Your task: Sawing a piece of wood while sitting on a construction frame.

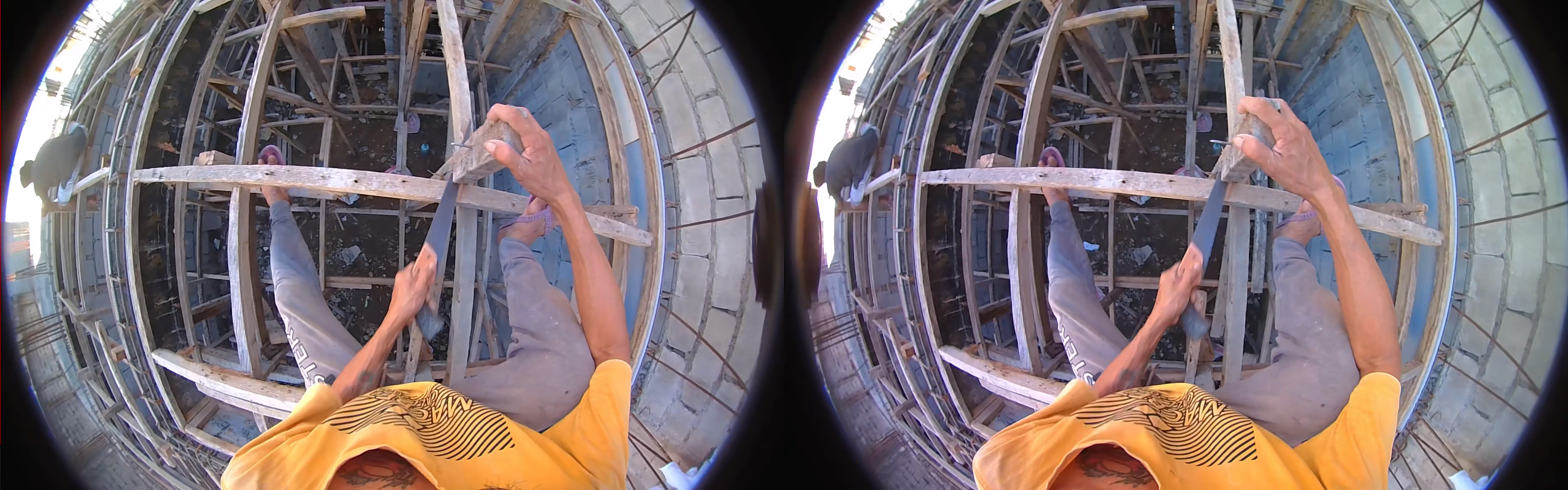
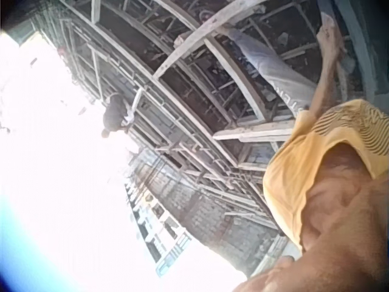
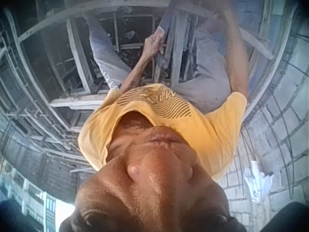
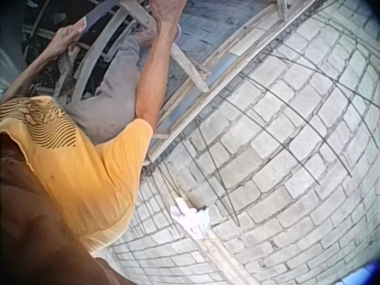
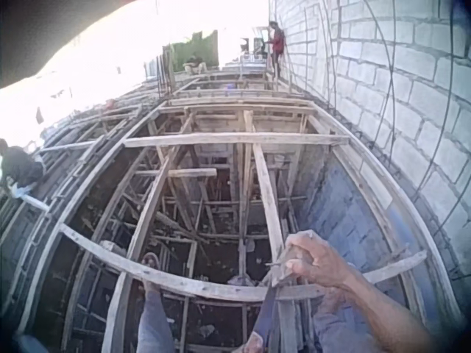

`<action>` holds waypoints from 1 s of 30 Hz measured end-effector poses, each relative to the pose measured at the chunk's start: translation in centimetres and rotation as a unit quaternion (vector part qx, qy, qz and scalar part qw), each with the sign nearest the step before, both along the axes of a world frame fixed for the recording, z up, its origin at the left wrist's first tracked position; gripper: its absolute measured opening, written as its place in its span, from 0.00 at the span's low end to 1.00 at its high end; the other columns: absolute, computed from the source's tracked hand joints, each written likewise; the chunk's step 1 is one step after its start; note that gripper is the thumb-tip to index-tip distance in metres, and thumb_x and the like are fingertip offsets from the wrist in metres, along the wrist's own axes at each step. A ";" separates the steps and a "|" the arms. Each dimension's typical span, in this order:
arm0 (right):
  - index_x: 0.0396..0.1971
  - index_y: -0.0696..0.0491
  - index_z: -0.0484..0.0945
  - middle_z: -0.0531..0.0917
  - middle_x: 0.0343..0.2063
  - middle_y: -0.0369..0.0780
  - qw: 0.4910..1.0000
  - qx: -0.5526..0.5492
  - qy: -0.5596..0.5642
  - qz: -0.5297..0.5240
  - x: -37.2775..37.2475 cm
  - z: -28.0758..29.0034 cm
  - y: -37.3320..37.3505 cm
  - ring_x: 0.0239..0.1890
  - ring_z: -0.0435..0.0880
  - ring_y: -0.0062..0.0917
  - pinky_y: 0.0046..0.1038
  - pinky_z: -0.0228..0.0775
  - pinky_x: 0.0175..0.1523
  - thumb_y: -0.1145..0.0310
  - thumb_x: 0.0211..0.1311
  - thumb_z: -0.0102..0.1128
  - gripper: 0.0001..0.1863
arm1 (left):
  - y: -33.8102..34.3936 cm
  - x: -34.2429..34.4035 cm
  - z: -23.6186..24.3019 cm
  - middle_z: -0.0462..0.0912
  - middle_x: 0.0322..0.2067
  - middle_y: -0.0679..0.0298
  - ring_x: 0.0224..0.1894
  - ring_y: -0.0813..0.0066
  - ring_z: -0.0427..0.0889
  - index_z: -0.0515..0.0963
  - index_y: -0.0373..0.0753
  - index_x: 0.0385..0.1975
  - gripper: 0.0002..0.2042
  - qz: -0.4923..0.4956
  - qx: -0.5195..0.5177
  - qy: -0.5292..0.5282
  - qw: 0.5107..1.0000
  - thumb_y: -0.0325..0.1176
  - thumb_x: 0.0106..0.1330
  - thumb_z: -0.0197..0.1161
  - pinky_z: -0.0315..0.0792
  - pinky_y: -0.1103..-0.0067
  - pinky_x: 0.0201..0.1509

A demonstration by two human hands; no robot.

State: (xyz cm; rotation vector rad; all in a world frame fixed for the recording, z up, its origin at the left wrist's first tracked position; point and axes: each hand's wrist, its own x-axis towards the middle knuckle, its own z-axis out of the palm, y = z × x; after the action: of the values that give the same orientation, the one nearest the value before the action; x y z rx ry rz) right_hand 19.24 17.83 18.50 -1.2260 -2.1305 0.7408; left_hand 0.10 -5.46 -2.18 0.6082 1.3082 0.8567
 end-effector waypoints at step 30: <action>0.55 0.49 0.77 0.79 0.48 0.38 0.999 0.037 0.006 0.006 0.6 -1.4 0.4 0.52 0.78 0.28 0.30 0.69 0.59 0.59 0.63 0.65 0.22 | 2.0 1.3 1.8 0.70 0.18 0.69 0.14 0.80 0.70 0.73 0.35 0.32 0.20 0.032 -0.034 -0.037 0.998 0.48 0.74 0.61 0.70 0.78 0.15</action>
State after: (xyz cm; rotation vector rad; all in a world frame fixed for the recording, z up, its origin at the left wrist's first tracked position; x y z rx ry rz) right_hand 19.88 18.22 17.15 -1.1678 -2.1372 0.6656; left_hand 1.41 -3.41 -0.40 0.4793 1.2902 0.8741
